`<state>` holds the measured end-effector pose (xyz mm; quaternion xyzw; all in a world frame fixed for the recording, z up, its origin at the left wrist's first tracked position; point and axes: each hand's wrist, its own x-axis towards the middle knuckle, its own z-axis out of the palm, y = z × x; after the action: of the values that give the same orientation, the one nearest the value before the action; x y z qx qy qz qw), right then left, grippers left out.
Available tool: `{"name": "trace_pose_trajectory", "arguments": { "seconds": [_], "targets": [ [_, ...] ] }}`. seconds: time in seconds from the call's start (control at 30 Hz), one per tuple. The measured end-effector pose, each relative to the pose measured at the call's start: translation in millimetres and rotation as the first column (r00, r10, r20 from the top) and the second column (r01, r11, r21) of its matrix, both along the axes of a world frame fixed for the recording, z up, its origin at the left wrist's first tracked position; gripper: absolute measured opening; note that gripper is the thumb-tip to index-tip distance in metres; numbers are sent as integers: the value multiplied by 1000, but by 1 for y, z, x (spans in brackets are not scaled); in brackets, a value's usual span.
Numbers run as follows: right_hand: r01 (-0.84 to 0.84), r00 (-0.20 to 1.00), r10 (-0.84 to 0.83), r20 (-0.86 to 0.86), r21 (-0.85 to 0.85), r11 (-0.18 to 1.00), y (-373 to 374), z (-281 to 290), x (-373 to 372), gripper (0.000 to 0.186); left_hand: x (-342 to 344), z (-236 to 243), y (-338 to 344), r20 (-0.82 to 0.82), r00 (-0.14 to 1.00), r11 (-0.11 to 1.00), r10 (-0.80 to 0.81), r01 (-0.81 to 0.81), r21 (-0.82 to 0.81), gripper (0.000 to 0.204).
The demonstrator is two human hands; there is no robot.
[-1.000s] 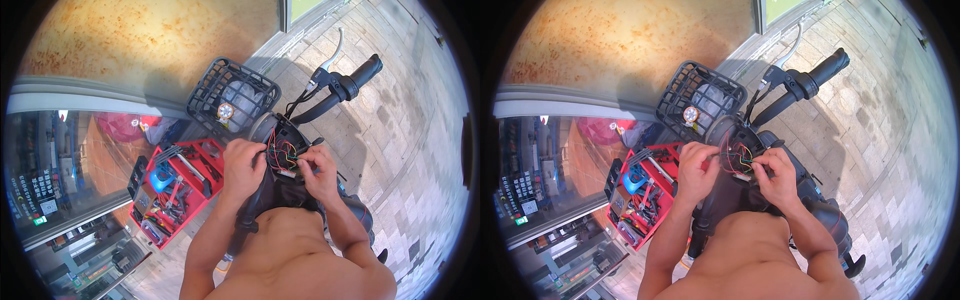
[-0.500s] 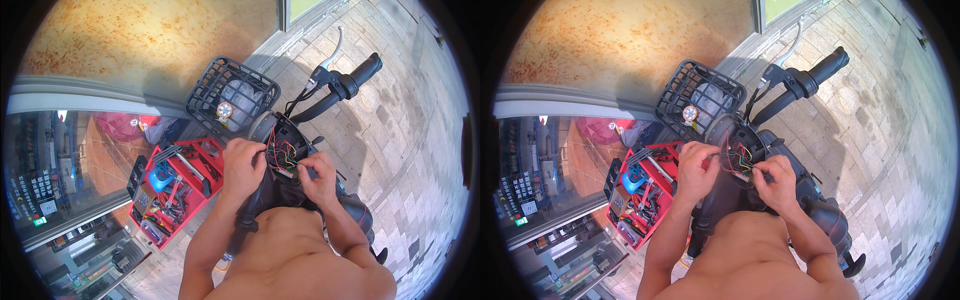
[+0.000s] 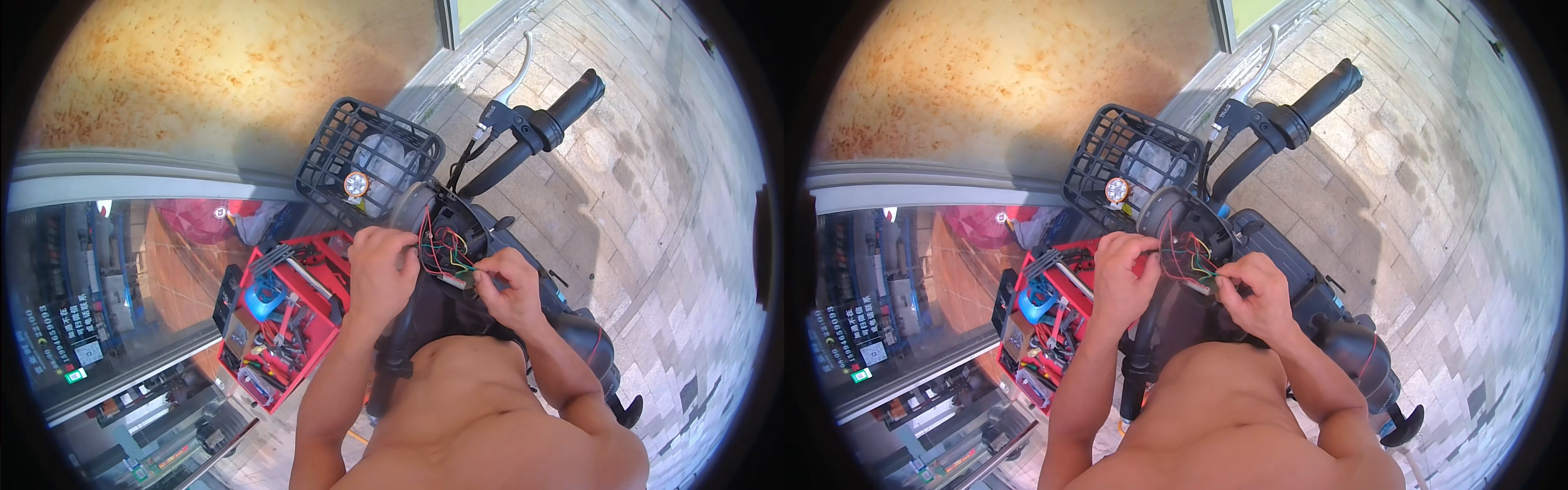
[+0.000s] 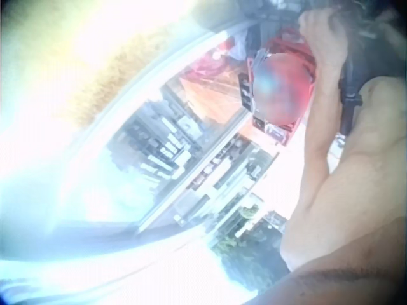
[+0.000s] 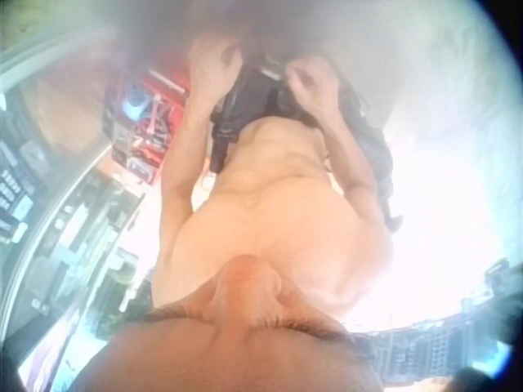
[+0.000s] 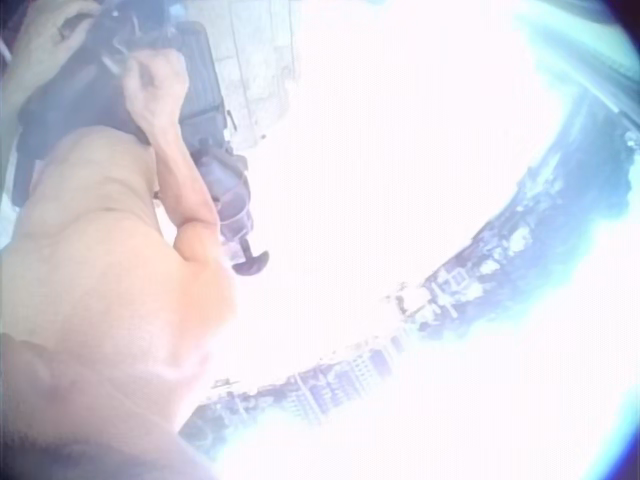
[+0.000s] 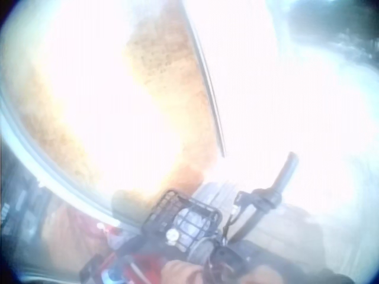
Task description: The person works on the wiring inside the handlebar control housing of an electric scooter. They connect and disconnect wires, test the headlight, and adjust the internal components using their hands.
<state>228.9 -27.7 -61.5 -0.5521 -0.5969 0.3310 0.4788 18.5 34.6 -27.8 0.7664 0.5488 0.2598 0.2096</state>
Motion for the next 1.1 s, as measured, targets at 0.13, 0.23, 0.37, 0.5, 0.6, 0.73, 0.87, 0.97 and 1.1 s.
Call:
{"name": "trace_pose_trajectory", "arguments": {
  "seconds": [0.13,0.23,0.37,0.5,0.6,0.73,0.87,0.97,1.1],
  "targets": [
    [20,995,-32,-98,-121,992,-4,1,-1,5,2,12,-2,-92,996,999,-9,14,50,23],
    [10,970,-61,-234,-211,977,-6,-5,0,1,11,38,-21,49,998,1000,25,-25,-2,24],
    [0,943,-84,-321,-252,968,-4,-11,-3,1,16,65,-86,565,775,819,285,109,-563,36],
    [-33,896,-113,-429,-319,947,-6,-17,-3,2,43,46,-112,469,451,387,760,266,-883,51],
    [-57,881,-115,-460,-344,937,-6,-18,-2,2,59,20,-113,363,325,284,874,264,-922,56],
    [-94,850,-122,-513,-375,922,-8,-21,-1,3,73,-7,-112,312,113,273,943,272,-923,55],
    [-154,823,-114,-557,-411,899,-9,-16,-3,4,72,-9,-106,345,11,315,939,380,-870,45],
    [-209,792,-94,-603,-413,886,-9,-14,-1,5,72,-7,-99,431,4,395,902,391,-831,48],
    [-314,729,-82,-680,-439,842,-6,-2,0,8,69,-11,-103,433,-8,396,901,419,-817,51]
  ]
}}
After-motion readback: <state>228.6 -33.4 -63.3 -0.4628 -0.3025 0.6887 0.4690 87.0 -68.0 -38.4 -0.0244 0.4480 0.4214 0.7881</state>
